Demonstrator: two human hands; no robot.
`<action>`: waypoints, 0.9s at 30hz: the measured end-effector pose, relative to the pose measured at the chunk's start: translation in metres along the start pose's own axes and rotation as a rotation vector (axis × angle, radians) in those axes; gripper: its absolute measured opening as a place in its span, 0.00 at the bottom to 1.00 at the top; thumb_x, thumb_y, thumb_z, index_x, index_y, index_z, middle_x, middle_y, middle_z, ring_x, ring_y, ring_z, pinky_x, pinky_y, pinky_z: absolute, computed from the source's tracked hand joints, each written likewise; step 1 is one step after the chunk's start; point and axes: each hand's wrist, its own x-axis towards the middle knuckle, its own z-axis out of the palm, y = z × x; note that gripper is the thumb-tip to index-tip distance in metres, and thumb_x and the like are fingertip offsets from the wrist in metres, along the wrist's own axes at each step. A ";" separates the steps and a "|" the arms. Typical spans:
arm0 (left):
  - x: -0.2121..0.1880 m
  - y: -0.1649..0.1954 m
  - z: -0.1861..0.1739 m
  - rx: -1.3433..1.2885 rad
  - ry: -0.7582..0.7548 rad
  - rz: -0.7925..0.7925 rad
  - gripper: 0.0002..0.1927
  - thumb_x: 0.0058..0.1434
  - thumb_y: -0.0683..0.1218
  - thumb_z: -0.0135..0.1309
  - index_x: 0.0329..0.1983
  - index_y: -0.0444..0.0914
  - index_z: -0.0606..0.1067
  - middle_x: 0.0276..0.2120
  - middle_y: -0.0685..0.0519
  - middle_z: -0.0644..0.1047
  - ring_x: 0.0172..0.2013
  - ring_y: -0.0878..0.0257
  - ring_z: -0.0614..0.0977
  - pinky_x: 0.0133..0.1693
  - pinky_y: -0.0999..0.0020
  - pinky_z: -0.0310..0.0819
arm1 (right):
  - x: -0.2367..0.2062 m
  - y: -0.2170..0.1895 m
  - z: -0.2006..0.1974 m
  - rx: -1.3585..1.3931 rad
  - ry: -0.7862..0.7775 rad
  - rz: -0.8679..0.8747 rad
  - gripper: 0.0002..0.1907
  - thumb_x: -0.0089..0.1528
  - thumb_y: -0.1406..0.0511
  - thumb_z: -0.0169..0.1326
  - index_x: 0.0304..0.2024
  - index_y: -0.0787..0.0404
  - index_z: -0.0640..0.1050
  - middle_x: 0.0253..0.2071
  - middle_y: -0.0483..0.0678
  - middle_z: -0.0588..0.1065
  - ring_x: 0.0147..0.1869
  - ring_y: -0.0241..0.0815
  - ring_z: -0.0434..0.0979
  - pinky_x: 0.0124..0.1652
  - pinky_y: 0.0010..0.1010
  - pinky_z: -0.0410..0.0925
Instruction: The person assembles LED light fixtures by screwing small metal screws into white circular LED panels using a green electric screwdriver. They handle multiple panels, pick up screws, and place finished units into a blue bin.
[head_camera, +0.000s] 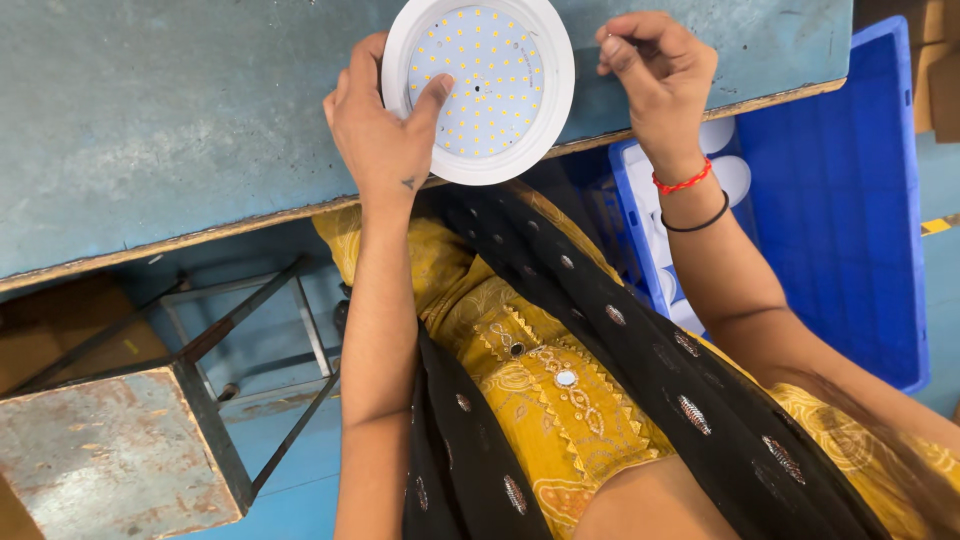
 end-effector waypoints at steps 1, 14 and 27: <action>0.000 0.000 0.000 -0.004 -0.003 -0.004 0.25 0.58 0.50 0.74 0.53 0.43 0.75 0.41 0.55 0.81 0.45 0.57 0.80 0.59 0.59 0.61 | -0.001 0.000 0.000 0.028 0.019 0.004 0.04 0.74 0.77 0.57 0.51 0.70 0.79 0.48 0.51 0.80 0.44 0.35 0.79 0.46 0.25 0.75; 0.004 0.009 -0.005 -0.028 -0.037 -0.051 0.22 0.57 0.48 0.73 0.50 0.41 0.76 0.41 0.53 0.82 0.43 0.57 0.82 0.58 0.59 0.62 | -0.006 -0.001 0.002 -0.047 0.055 -0.075 0.05 0.72 0.79 0.60 0.50 0.70 0.79 0.50 0.52 0.79 0.44 0.34 0.79 0.43 0.22 0.74; 0.002 0.011 -0.002 -0.053 0.006 -0.019 0.21 0.59 0.49 0.72 0.49 0.39 0.76 0.39 0.52 0.82 0.41 0.57 0.81 0.58 0.60 0.62 | -0.005 -0.004 0.004 -0.104 0.060 -0.142 0.06 0.72 0.80 0.62 0.50 0.73 0.80 0.51 0.52 0.77 0.46 0.34 0.79 0.42 0.20 0.73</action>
